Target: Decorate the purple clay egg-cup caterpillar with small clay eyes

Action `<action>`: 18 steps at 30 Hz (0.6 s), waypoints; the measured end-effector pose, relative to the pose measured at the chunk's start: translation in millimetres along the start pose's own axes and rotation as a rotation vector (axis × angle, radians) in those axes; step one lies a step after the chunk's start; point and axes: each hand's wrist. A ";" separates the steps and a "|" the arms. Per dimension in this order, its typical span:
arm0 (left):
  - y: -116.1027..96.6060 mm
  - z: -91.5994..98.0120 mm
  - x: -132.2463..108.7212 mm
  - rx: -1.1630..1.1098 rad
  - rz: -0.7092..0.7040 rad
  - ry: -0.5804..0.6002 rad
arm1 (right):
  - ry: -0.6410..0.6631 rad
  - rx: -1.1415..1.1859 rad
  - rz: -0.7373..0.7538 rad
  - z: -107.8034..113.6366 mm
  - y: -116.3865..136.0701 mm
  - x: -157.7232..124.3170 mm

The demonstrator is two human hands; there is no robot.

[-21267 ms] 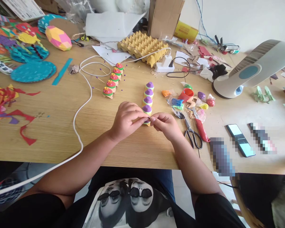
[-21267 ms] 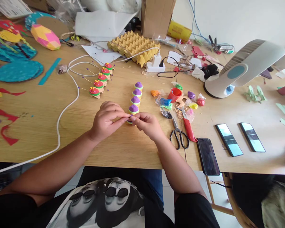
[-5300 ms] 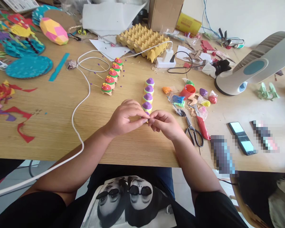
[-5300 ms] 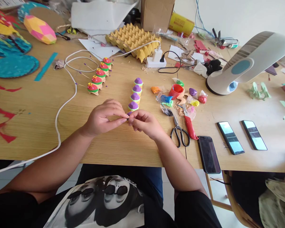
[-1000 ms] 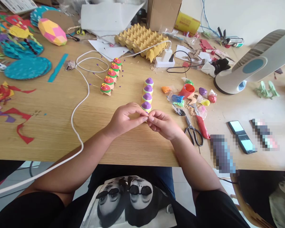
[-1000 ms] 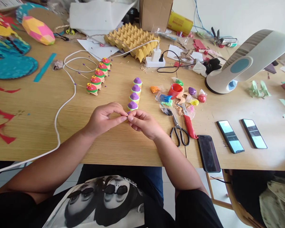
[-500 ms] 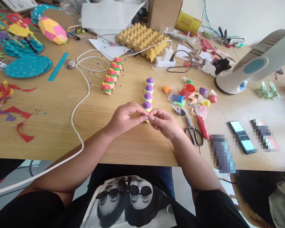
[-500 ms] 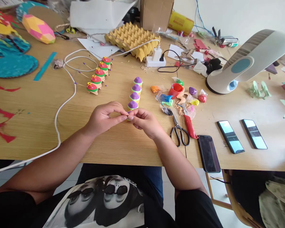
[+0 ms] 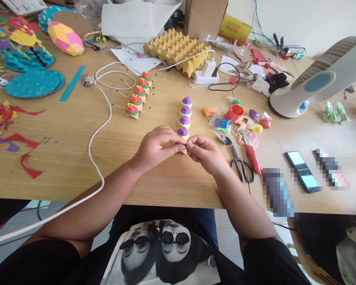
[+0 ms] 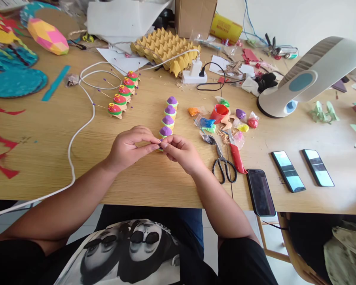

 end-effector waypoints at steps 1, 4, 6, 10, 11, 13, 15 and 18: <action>0.5 -0.1 -0.1 0.004 -0.008 0.000 | -0.003 -0.008 0.008 -0.1 -0.2 -0.1; 2.2 -0.2 -0.7 0.010 -0.016 -0.002 | -0.010 -0.023 0.026 -0.4 -0.2 -0.3; 3.0 -0.4 -1.1 0.012 -0.016 -0.004 | -0.009 -0.025 0.032 -0.4 0.0 -0.4; 3.3 -1.0 -1.2 0.012 -0.017 -0.003 | -0.005 -0.017 0.049 0.1 0.0 0.3; 3.2 -1.2 -1.2 0.010 -0.017 -0.004 | -0.008 -0.019 0.055 0.3 0.0 0.5; 2.8 -1.5 -1.0 0.007 -0.018 -0.011 | -0.014 -0.027 0.063 0.8 0.2 0.8; 2.6 -1.7 -0.9 0.010 -0.018 -0.017 | -0.016 -0.030 0.058 1.3 0.6 0.9; 2.6 -1.9 -0.8 0.023 -0.019 -0.019 | -0.019 -0.034 0.055 1.5 0.6 1.1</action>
Point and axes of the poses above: each hand's wrist, its own x-axis towards the middle knuckle, its own z-axis out of the back of the hand, y = z × x, and after that the axes turned 15 degrees about -y, right-handed
